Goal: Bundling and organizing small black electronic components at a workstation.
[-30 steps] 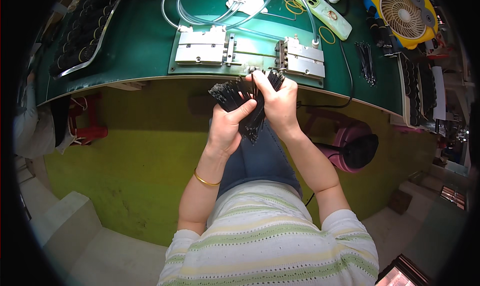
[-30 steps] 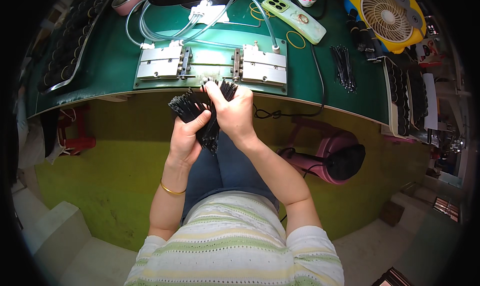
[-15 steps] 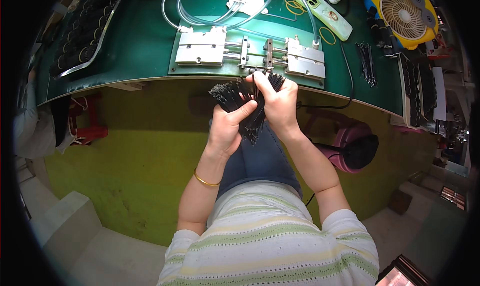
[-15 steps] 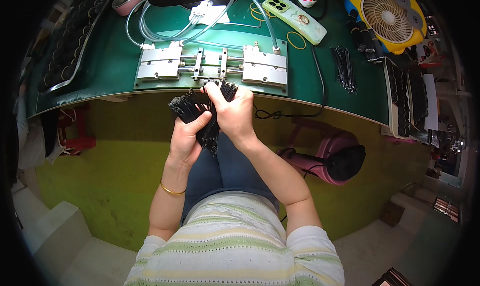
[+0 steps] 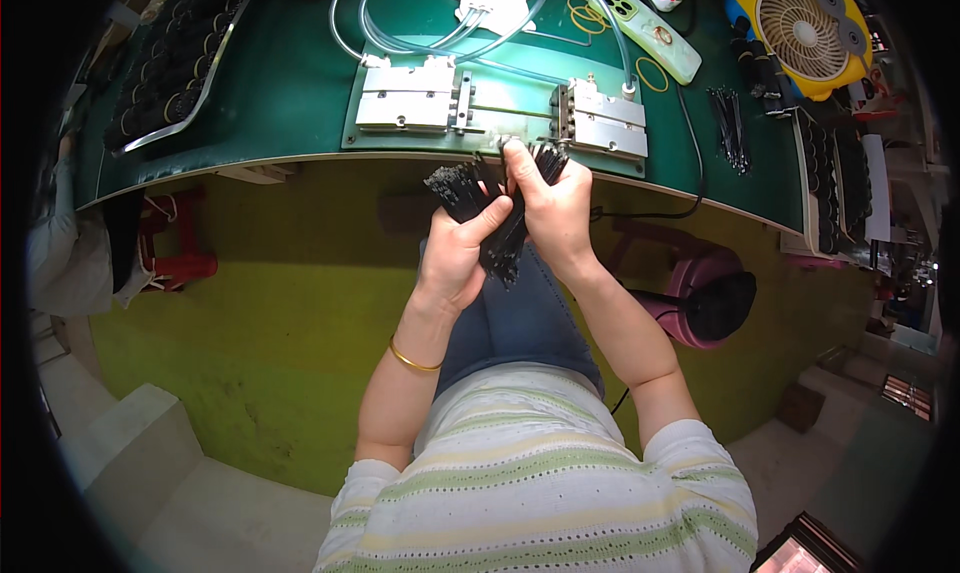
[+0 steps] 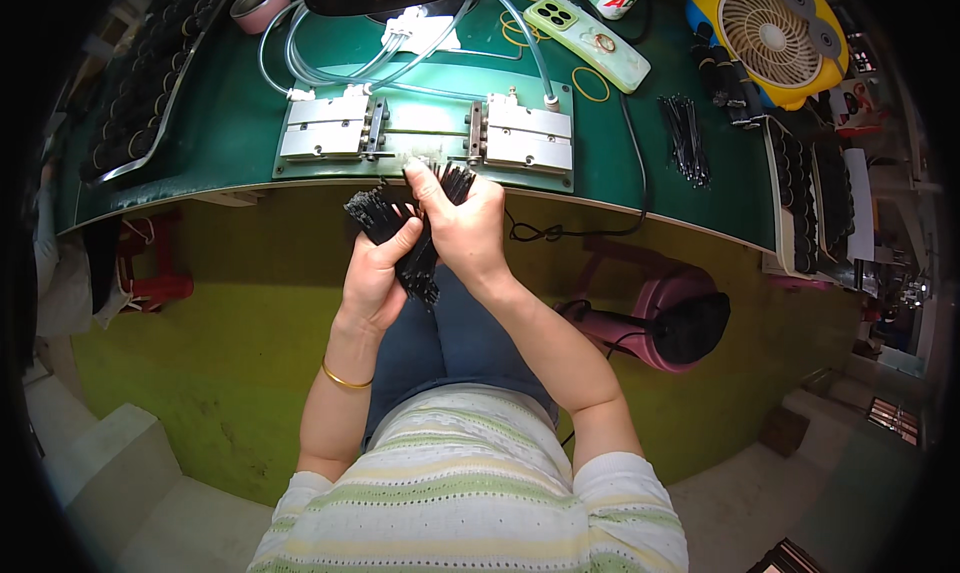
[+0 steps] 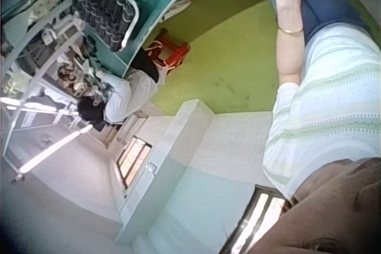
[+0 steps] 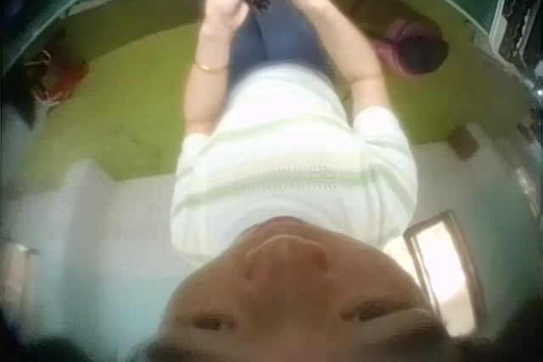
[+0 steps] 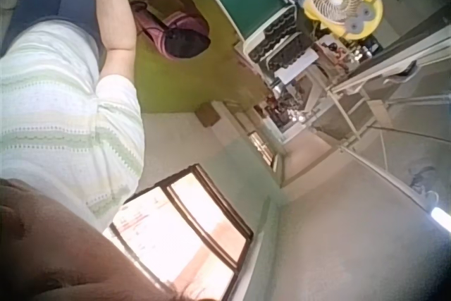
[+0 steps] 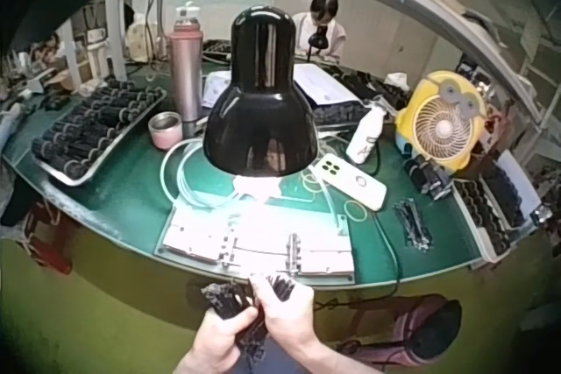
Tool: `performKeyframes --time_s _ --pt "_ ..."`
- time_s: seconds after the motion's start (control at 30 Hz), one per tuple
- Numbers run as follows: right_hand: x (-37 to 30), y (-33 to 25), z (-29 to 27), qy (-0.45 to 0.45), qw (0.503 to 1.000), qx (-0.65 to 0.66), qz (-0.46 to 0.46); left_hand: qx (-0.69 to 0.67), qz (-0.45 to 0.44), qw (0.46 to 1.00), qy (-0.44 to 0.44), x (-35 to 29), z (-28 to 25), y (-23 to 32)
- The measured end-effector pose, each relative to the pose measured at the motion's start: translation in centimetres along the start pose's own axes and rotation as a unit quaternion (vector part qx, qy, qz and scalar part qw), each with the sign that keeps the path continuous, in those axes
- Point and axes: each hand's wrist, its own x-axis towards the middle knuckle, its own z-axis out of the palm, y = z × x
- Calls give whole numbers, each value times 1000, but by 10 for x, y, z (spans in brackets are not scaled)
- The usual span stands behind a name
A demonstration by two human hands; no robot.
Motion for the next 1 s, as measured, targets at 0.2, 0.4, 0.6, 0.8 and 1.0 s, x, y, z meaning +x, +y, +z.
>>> performKeyframes --time_s 0.2,0.4,0.6,0.8,1.0 --pt "-6 -5 3 -2 1000 1 -7 0 5 1000 -10 -3 -1 -2" --pt "-5 -1 3 19 1000 -5 -4 19 6 1000 10 0 -2 -2" --pt "-2 -1 2 18 1000 -6 14 16 -2 1000 22 3 -5 -4" --pt "1 6 1 29 999 26 30 21 9 1000 20 5 -5 -4" --pt "0 5 3 40 999 15 11 3 -10 1000 2 1 3 5"
